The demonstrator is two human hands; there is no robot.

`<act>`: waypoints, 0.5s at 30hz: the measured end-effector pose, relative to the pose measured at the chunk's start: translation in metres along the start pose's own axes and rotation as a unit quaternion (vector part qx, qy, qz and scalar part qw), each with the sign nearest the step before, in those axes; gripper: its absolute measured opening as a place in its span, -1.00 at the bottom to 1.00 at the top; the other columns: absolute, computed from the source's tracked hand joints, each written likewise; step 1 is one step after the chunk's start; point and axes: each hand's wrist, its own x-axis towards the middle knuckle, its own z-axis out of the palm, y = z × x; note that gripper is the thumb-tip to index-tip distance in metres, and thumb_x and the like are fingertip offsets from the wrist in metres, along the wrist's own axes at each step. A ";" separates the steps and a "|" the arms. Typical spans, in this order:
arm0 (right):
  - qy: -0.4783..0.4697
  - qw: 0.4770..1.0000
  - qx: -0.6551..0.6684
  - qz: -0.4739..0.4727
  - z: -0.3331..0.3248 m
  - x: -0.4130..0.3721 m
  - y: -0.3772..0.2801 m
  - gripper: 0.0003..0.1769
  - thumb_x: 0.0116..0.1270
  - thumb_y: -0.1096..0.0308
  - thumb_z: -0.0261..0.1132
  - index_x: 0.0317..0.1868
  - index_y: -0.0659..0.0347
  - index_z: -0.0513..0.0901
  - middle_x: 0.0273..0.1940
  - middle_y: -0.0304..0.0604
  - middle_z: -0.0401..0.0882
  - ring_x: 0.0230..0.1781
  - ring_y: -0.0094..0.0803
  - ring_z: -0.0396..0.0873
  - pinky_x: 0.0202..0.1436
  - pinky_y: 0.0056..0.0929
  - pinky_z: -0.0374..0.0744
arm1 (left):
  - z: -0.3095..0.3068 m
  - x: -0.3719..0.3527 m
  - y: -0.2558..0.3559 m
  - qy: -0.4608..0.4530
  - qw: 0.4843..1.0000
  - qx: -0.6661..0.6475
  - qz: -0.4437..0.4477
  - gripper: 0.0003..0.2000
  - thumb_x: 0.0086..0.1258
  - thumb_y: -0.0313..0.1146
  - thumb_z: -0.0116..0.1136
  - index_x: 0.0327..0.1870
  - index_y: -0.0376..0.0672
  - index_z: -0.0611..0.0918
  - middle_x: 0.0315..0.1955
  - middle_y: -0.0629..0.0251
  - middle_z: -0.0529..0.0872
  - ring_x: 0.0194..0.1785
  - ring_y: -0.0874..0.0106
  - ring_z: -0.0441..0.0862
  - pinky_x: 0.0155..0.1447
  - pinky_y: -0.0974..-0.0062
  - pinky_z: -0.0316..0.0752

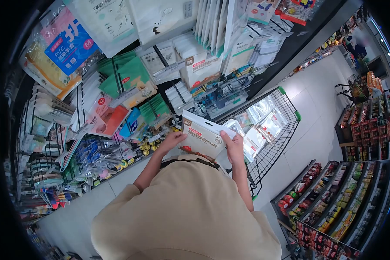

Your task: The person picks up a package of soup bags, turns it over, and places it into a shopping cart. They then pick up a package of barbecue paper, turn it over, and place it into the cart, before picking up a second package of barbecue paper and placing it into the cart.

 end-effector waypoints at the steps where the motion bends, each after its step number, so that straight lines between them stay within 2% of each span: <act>1: 0.002 1.000 0.000 -0.002 0.001 -0.001 0.001 -0.69 0.37 0.36 0.35 0.02 0.38 0.62 -0.11 -0.10 0.72 -0.16 -0.47 0.66 -0.04 -0.47 0.58 | 0.000 -0.001 0.003 0.002 1.000 -0.003 0.013 -0.63 0.47 -0.06 0.17 -0.12 -0.26 0.70 -0.32 0.41 0.69 -0.22 0.61 0.54 -0.09 0.58 0.43; 3: 0.002 1.000 -0.012 -0.002 0.003 -0.002 0.003 -0.73 0.38 0.35 0.34 -0.03 0.36 0.64 -0.15 -0.12 0.72 -0.20 -0.48 0.66 -0.06 -0.48 0.58 | -0.001 -0.003 0.007 0.003 1.000 -0.006 0.028 -0.63 0.47 -0.06 0.17 -0.10 -0.27 0.70 -0.31 0.41 0.69 -0.21 0.62 0.55 -0.06 0.58 0.43; 5: -0.003 1.000 -0.009 0.004 0.006 -0.004 0.002 -0.75 0.39 0.36 0.33 -0.03 0.34 0.64 -0.15 -0.16 0.72 -0.19 -0.52 0.64 -0.06 -0.49 0.57 | -0.004 -0.003 0.008 -0.015 1.000 -0.005 0.003 -0.63 0.50 -0.11 0.14 0.01 -0.29 0.68 -0.15 0.36 0.73 -0.06 0.60 0.57 0.11 0.55 0.42; 15: 0.002 1.000 -0.017 0.010 0.013 -0.006 0.001 -0.77 0.40 0.36 0.32 -0.04 0.32 0.64 -0.16 -0.21 0.72 -0.20 -0.57 0.62 -0.05 -0.50 0.56 | -0.007 -0.006 0.011 -0.024 0.999 -0.033 0.011 -0.63 0.52 -0.15 0.12 0.09 -0.29 0.66 -0.11 0.36 0.72 -0.04 0.60 0.56 0.14 0.55 0.41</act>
